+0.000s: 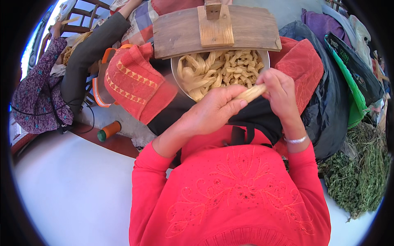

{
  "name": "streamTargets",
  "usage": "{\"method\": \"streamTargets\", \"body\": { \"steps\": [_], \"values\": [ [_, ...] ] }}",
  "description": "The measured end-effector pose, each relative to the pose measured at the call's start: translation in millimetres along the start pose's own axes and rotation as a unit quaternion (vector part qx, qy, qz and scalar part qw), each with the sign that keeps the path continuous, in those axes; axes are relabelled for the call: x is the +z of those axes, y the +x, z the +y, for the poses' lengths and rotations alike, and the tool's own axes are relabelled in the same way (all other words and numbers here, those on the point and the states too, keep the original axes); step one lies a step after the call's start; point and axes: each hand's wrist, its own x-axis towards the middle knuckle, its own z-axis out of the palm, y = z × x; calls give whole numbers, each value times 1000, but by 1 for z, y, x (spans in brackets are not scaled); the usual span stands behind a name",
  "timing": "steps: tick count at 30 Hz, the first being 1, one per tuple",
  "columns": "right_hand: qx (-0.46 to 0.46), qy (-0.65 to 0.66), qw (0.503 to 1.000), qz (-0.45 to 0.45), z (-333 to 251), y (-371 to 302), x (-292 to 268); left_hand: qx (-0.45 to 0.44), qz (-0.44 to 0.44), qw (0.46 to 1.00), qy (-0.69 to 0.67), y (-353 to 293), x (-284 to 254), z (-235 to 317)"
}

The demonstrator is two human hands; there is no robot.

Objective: The person is by hand shaping dough strips into small twists and placing them into a bowl.

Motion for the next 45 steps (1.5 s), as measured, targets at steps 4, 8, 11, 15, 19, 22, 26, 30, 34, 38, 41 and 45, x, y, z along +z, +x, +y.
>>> {"method": "streamTargets", "body": {
  "steps": [4,8,11,15,19,22,26,30,34,38,41,45],
  "values": [
    [-13,-153,984,-87,25,12,2,57,82,973,210,15,-26,13],
    [37,9,974,-222,-47,-12,33,100,82,986,109,40,-53,20],
    [-45,66,994,-80,-41,15,35,57,65,978,-190,54,-36,7],
    [-98,69,992,50,-9,57,40,37,73,947,-311,52,-26,4],
    [-250,-207,933,157,9,71,37,30,82,943,-322,60,-22,-3],
    [-322,-323,873,171,5,79,30,32,82,948,-305,66,-25,-19],
    [-331,-414,835,146,9,79,24,65,143,984,-86,70,-31,-39],
    [-152,-298,939,86,46,69,17,178,262,837,446,62,-31,-46],
    [13,-68,996,-63,69,61,10,215,286,789,500,54,-20,-48],
    [225,220,946,-71,62,50,14,266,321,791,447,57,-11,-58],
    [197,425,874,-129,62,52,18,285,345,815,368,60,-4,-66],
    [145,452,864,-168,62,52,26,281,303,868,274,54,-11,-64]
  ]
}}
